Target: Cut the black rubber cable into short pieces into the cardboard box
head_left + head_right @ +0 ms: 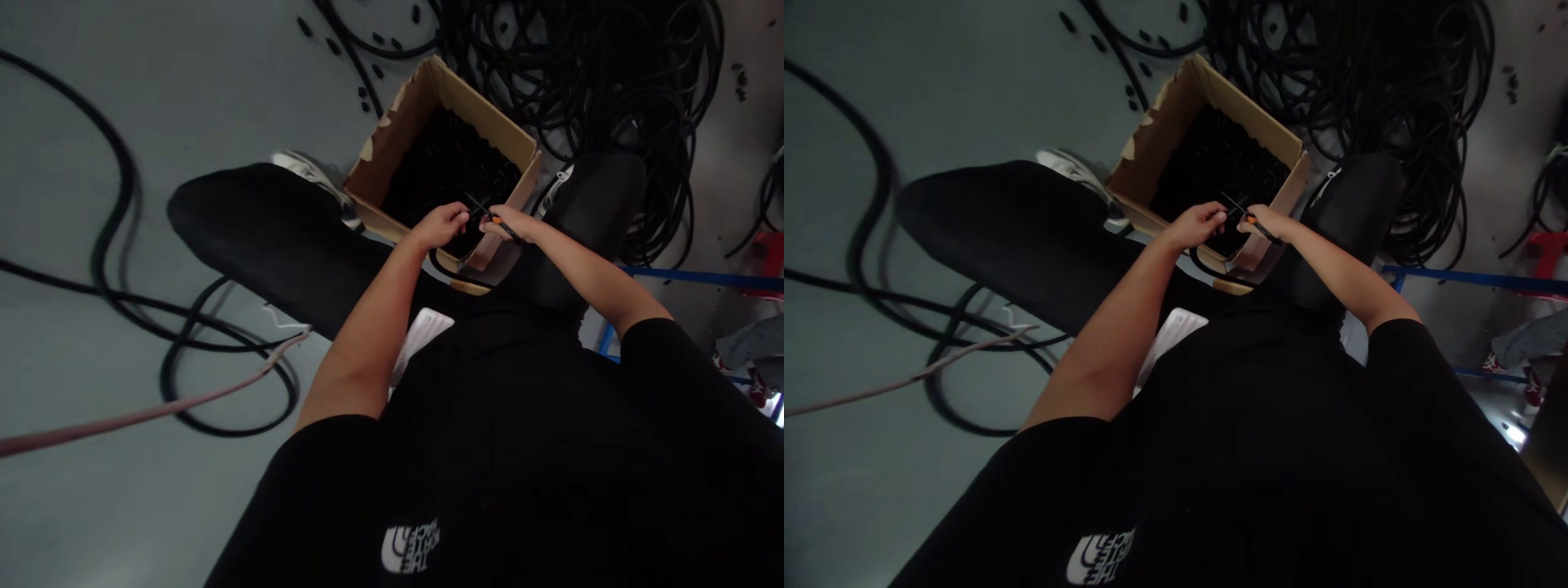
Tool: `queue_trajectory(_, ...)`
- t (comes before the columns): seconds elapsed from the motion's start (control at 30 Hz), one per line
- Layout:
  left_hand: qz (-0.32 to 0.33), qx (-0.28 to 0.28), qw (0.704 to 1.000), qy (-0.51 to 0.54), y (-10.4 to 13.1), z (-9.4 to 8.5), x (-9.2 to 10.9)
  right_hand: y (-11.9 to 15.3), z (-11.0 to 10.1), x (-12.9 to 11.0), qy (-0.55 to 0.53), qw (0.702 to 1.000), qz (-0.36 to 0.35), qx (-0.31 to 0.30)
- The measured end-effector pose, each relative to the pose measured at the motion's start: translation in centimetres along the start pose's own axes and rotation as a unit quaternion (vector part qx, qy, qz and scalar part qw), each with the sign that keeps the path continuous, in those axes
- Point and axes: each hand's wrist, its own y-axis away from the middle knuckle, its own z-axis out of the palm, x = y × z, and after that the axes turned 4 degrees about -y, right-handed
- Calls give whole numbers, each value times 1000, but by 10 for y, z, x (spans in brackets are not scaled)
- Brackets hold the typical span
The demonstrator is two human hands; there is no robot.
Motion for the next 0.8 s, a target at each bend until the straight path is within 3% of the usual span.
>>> queue_trajectory(0.13, -8, -1, 1000, -11, -4, -1, -7, -5, -5, 2, -8, 1000, 2, -22)
queue_trajectory(0.3, -69, 44, 997, -10, -6, -4, -10, -3, -7, 5, -6, 999, -1, -41)
queue_trajectory(0.47, -61, 76, 994, 54, -7, -6, -10, -7, -1, 10, -50, 998, 12, -35)
queue_trajectory(0.6, -85, 46, 993, 68, -9, 1, -11, -11, 3, 10, -58, 997, -1, -52)
queue_trajectory(0.8, -54, -15, 998, -37, -6, 14, -3, -8, 10, -4, -5, 999, 24, -37)
